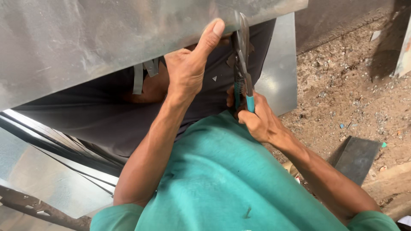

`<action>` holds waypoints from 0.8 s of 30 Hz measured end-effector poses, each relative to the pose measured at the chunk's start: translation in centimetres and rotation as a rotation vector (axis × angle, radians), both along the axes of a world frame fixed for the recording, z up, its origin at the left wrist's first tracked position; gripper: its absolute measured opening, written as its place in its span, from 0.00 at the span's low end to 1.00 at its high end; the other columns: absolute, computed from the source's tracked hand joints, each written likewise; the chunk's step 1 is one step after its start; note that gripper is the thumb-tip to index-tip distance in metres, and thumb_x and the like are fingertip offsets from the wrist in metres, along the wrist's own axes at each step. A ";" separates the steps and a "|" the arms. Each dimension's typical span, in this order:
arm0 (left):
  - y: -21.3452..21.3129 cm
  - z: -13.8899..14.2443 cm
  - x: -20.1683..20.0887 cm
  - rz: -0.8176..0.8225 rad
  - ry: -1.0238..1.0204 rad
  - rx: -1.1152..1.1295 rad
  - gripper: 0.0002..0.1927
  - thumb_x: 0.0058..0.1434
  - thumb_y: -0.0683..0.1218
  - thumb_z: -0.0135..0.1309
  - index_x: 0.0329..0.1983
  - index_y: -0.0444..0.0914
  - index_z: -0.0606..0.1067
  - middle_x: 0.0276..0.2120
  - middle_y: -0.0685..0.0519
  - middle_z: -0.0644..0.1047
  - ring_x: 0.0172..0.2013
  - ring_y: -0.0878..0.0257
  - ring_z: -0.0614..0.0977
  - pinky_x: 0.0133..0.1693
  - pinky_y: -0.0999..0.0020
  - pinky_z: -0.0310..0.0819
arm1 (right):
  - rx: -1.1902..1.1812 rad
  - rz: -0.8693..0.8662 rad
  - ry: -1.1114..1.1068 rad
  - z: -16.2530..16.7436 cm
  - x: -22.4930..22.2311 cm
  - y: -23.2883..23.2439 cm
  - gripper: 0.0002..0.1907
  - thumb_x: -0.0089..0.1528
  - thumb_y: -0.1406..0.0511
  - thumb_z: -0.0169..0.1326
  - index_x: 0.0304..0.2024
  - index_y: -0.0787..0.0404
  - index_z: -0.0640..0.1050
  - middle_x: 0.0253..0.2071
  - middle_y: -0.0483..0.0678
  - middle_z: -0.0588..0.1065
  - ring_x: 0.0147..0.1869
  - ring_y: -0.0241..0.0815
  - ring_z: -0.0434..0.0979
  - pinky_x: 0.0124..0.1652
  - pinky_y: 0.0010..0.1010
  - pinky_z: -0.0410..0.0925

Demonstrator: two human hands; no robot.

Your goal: The person sits on the ground and uses tin snips to cut strips from a large metal sheet. They repeatedly reposition the sheet and trim edges, accumulating cut pieces on their lap.

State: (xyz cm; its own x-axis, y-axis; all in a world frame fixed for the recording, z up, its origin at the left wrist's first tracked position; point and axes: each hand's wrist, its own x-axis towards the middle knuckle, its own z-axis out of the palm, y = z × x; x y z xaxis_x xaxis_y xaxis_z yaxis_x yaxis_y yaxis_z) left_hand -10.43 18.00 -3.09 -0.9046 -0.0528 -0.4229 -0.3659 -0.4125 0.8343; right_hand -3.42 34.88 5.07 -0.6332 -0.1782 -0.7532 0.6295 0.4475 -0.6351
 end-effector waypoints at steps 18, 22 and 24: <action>-2.5 4.8 -0.2 -0.048 0.147 -0.067 0.11 0.66 0.48 0.64 0.36 0.35 0.84 0.29 0.55 0.84 0.30 0.69 0.84 0.33 0.76 0.79 | 0.028 0.183 0.198 -2.3 2.7 3.2 0.12 0.53 0.70 0.44 0.36 0.67 0.76 0.28 0.51 0.77 0.31 0.42 0.76 0.33 0.34 0.72; -12.6 5.1 5.4 0.162 0.211 0.130 0.09 0.57 0.46 0.64 0.35 0.38 0.77 0.27 0.58 0.80 0.26 0.70 0.82 0.28 0.76 0.80 | 0.296 0.566 0.189 -1.4 1.9 3.0 0.11 0.55 0.68 0.45 0.32 0.65 0.78 0.24 0.52 0.78 0.27 0.44 0.78 0.31 0.38 0.72; -19.3 4.1 8.8 0.317 0.100 0.065 0.06 0.54 0.42 0.65 0.31 0.36 0.80 0.26 0.54 0.83 0.23 0.65 0.84 0.24 0.72 0.80 | 0.299 0.720 0.146 -1.0 0.7 0.9 0.13 0.55 0.67 0.44 0.37 0.65 0.77 0.26 0.52 0.78 0.29 0.44 0.78 0.33 0.37 0.73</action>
State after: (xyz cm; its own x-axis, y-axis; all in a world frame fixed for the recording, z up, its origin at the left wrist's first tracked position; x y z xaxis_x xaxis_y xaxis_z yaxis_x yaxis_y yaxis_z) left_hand -1.62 -1.34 1.03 -0.8848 -0.3137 -0.3446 -0.1290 -0.5457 0.8280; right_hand -2.71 35.75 4.10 -0.5350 -0.3853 -0.7519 0.0398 0.8775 -0.4779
